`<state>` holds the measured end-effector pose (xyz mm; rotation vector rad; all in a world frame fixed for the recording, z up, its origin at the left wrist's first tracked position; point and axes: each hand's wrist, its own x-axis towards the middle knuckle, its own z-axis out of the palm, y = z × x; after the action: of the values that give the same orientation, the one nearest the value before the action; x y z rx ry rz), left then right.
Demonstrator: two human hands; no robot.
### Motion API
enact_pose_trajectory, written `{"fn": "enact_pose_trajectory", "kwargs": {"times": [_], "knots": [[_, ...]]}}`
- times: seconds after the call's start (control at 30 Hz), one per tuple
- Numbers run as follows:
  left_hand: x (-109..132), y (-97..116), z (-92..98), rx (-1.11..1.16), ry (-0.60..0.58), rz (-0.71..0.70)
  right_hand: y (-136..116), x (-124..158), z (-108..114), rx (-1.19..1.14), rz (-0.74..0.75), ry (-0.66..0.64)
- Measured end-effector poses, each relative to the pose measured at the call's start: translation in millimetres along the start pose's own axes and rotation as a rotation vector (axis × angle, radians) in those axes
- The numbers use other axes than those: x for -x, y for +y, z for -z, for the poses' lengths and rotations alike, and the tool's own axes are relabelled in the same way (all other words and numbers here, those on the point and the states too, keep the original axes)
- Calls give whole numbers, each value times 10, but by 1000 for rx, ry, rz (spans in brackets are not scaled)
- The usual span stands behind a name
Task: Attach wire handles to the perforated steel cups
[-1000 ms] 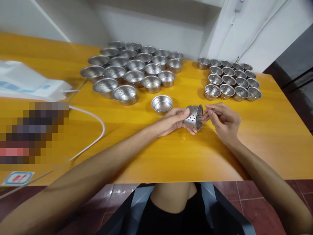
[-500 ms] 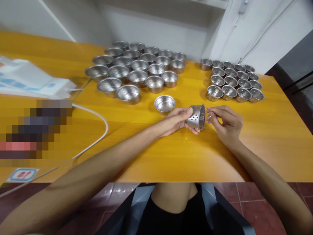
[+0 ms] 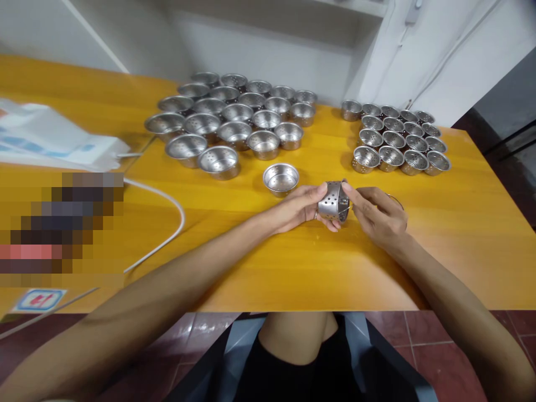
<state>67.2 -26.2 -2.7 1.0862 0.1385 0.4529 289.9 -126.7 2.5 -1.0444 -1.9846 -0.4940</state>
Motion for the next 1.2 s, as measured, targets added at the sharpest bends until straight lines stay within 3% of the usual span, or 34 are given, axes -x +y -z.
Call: {"fn": "enact_pose_trajectory", "kwargs": {"times": [0.43,0.83,1.03,1.2], "knots": [[-14,-26,9,4,28,-18,-110,-107,-16,-324,31,-36],[14,35,-19,-7,19,-10,-166,-200,44,-453,-234,-92],[26,44,-36,-3,55,-7,-216,-232,39,-606,-303,-66],[15,45,-40,22,68,-7,-237,-267,43,-635,-346,-117]]}}
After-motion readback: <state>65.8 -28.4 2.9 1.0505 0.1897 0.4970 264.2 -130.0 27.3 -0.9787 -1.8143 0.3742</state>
